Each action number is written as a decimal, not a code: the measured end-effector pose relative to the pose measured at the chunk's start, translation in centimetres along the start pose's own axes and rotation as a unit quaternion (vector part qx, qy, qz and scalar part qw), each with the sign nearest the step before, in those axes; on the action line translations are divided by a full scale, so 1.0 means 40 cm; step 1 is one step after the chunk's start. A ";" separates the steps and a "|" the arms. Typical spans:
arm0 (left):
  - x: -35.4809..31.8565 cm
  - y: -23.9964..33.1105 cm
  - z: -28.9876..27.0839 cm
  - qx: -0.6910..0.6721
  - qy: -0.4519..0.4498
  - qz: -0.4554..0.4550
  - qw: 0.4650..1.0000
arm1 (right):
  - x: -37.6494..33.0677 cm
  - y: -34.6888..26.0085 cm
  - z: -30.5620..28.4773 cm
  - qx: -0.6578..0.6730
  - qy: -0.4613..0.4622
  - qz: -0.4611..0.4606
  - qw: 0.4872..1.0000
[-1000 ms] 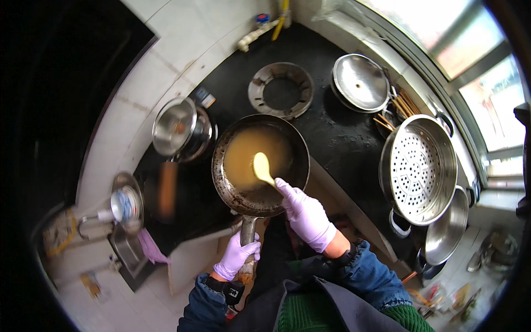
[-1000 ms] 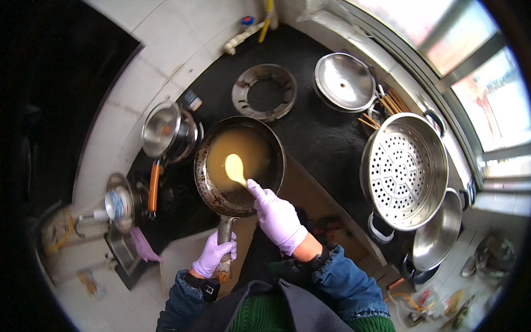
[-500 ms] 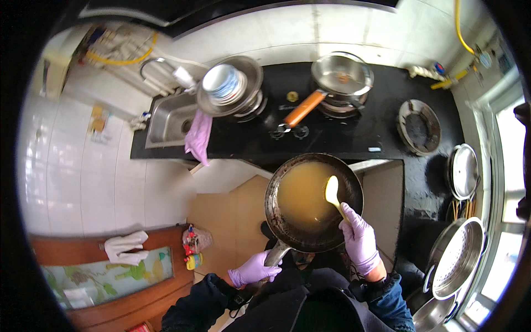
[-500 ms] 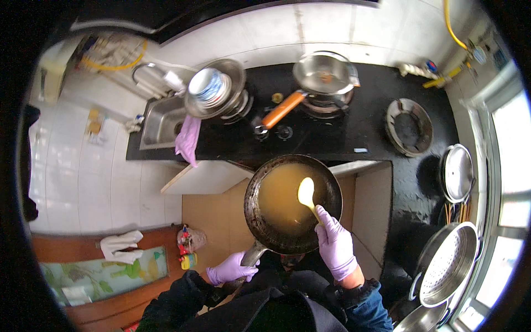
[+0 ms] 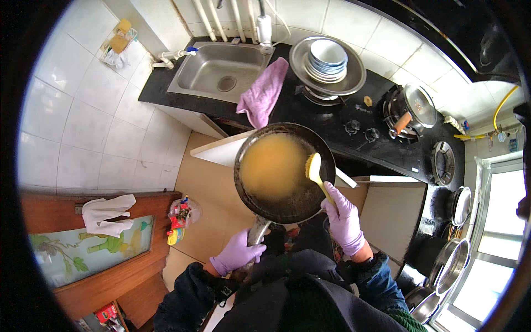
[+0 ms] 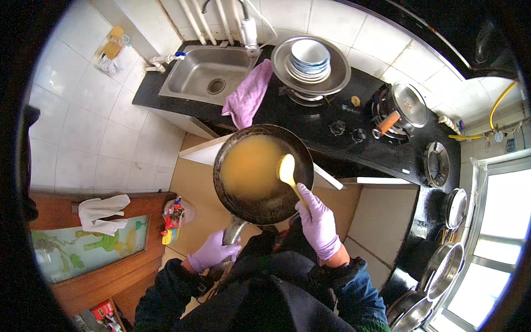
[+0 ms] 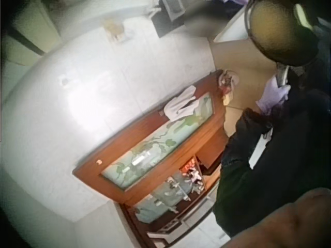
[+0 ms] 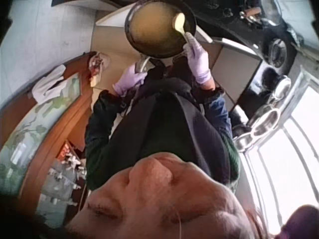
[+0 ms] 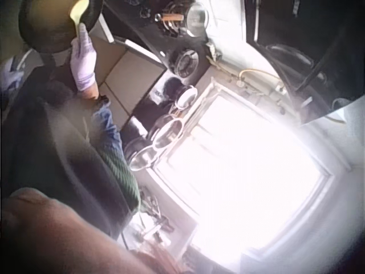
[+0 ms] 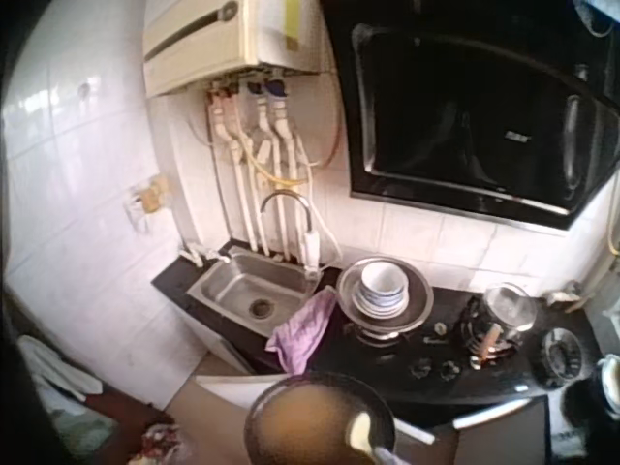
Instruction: The person washes a small glass bowl and a frying pan in the kitchen sink using a sponge and running water. They then rinse and wipe the sink area with a cloth.
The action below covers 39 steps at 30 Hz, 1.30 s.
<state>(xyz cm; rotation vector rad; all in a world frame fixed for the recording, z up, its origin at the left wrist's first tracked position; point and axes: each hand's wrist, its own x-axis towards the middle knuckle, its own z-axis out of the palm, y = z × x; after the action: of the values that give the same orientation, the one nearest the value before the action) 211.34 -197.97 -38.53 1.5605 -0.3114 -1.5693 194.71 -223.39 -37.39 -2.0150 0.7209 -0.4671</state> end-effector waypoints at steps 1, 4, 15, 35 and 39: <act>0.001 0.015 -0.038 -0.008 0.006 -0.015 1.000 | 0.025 -0.018 0.033 -0.001 -0.003 -0.005 1.000; 0.003 0.058 -0.146 -0.057 0.007 0.000 0.998 | 0.095 -0.070 0.108 -0.014 -0.023 -0.004 1.000; 0.167 0.276 -0.448 -0.079 0.082 0.009 0.993 | 0.566 -0.145 0.339 0.000 0.011 -0.129 0.992; 0.501 0.587 -0.919 -0.234 -0.069 -0.013 0.970 | 0.931 -0.270 0.528 -0.087 0.085 -0.049 0.991; 0.511 0.608 -1.037 -0.311 -0.143 -0.040 0.939 | 0.951 -0.336 0.604 -0.122 0.116 -0.017 0.986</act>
<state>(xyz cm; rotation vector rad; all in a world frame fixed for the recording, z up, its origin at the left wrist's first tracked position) 261.88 -210.46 -42.75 0.8654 0.0958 -1.7397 241.56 -227.29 -36.51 -2.2262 0.9243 -0.6693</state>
